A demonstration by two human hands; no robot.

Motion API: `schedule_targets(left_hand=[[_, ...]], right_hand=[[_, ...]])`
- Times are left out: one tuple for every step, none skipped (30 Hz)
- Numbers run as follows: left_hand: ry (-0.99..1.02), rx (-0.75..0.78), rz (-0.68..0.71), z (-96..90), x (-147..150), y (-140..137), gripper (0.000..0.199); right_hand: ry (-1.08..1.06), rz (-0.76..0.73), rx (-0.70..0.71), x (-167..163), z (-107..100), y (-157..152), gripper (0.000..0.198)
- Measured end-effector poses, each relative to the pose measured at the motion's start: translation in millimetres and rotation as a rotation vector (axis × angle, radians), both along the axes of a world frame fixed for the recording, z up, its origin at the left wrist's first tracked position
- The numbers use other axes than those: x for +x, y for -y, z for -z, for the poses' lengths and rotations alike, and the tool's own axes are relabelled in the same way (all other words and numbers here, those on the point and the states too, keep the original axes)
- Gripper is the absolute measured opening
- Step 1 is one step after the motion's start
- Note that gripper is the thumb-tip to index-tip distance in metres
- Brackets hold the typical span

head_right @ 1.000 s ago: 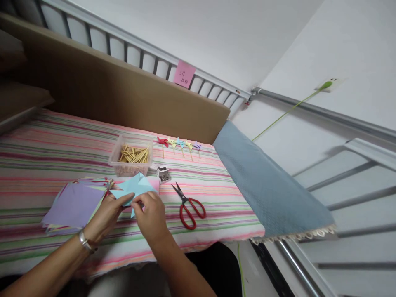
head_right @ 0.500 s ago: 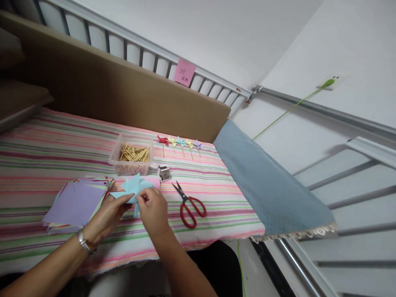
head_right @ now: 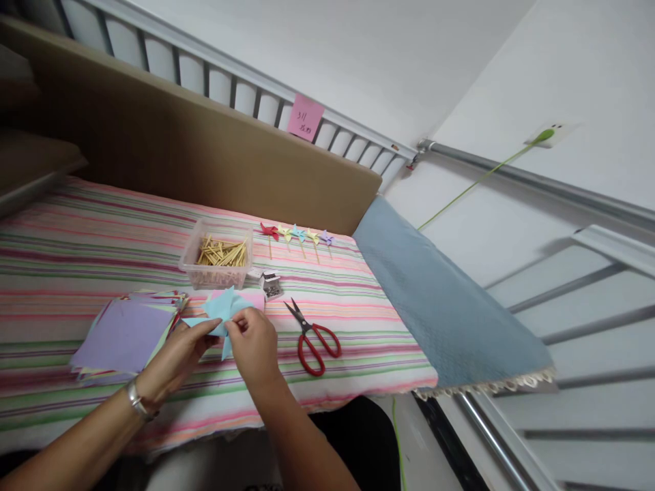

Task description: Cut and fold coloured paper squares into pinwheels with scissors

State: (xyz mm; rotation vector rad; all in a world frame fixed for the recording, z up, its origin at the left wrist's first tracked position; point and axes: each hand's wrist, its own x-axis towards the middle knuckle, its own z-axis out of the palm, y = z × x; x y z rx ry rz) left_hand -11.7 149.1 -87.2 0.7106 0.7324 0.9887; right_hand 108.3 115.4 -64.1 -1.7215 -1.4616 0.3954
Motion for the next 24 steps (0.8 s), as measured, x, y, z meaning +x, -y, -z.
schedule_targets(left_hand=[[-0.003, 0.013, 0.006, -0.8, -0.3, 0.4, 0.013], [-0.011, 0.028, 0.011, -1.7, -0.4, 0.8, 0.013], [-0.026, 0.044, 0.02, -2.6, -0.5, 1.1, 0.014], [-0.045, 0.061, 0.028, -3.2, -0.4, 1.3, 0.015], [-0.066, 0.077, 0.034, -3.7, -0.3, 1.3, 0.015], [-0.088, 0.09, 0.038, -4.0, 0.0, 1.2, 0.016], [-0.107, 0.099, 0.038, -4.1, 0.3, 1.0, 0.017], [-0.124, 0.101, 0.035, -4.2, 0.5, 0.6, 0.018], [-0.14, 0.093, 0.03, -4.4, 0.7, 0.3, 0.017], [-0.156, 0.077, 0.022, -4.8, 0.7, -0.1, 0.016], [-0.167, 0.058, 0.014, -5.5, 0.7, -0.3, 0.015], [-0.174, 0.041, 0.008, -6.4, 0.5, -0.5, 0.015], [-0.176, 0.028, 0.006, -7.4, 0.2, -0.7, 0.015], [-0.173, 0.021, 0.006, -8.4, -0.2, -0.8, 0.015], [-0.165, 0.018, 0.005, -9.3, -0.6, -1.1, 0.016], [-0.155, 0.017, 0.003, -9.9, -1.0, -1.4, 0.017], [-0.146, 0.016, 0.003, -10.1, -1.5, -2.0, 0.017], [-0.14, 0.015, 0.005, -10.0, -2.1, -2.7, 0.018], [-0.137, 0.016, 0.012, -9.5, -2.6, -3.6, 0.018], [-0.14, 0.018, 0.027, -8.9, -3.1, -4.5, 0.018], [-0.15, 0.022, 0.047, -8.3, -3.6, -5.3, 0.018], [-0.162, 0.026, 0.068, -8.0, -3.9, -5.9, 0.018], [-0.174, 0.031, 0.086, -8.0, -4.1, -6.2, 0.018], [-0.184, 0.026, 0.087, -8.6, -4.1, -6.0, 0.017]], right_hand=[[-0.005, 0.005, -0.004, 0.2, 1.4, -0.6, 0.006], [-0.008, 0.011, -0.008, 0.4, 2.7, -1.2, 0.006], [-0.008, 0.018, -0.014, 0.5, 3.8, -1.8, 0.006], [-0.008, 0.025, -0.021, 0.5, 4.6, -2.3, 0.005], [-0.009, 0.032, -0.027, 0.4, 5.1, -2.8, 0.005], [-0.011, 0.037, -0.032, 0.1, 5.3, -3.2, 0.004], [-0.015, 0.039, -0.037, -0.3, 5.1, -3.5, 0.003], [-0.021, 0.039, -0.044, -0.9, 4.8, -3.6, 0.002], [-0.027, 0.036, -0.052, -1.5, 4.3, -3.6, 0.002], [-0.034, 0.033, -0.06, -2.3, 3.8, -3.5, 0.003], [-0.04, 0.031, -0.066, -3.0, 3.2, -3.2, 0.005], [-0.046, 0.031, -0.071, -3.6, 2.5, -2.8, 0.007], [-0.052, 0.03, -0.073, -4.0, 1.7, -2.3, 0.009], [-0.056, 0.026, -0.076, -4.1, 0.4, -1.7, 0.011], [-0.061, 0.021, -0.079, -3.6, -1.4, -1.2, 0.013], [-0.066, 0.022, -0.079, -2.3, -3.8, -0.9, 0.015], [-0.07, 0.029, -0.07, -0.2, -6.8, -0.9, 0.016], [-0.071, 0.045, -0.05, 2.9, -10.2, -1.3, 0.018], [-0.072, 0.066, -0.023, 6.8, -14.0, -2.2, 0.021], [-0.078, 0.088, 0.0, 11.3, -17.7, -3.4, 0.025], [-0.095, 0.104, 0.008, 16.1, -21.2, -5.0, 0.03], [-0.13, 0.105, -0.008, 20.7, -24.2, -6.7, 0.037], [-0.189, 0.091, -0.051, 24.7, -26.5, -8.3, 0.044], [-0.268, 0.062, -0.116, 27.9, -28.0, -9.7, 0.051]])
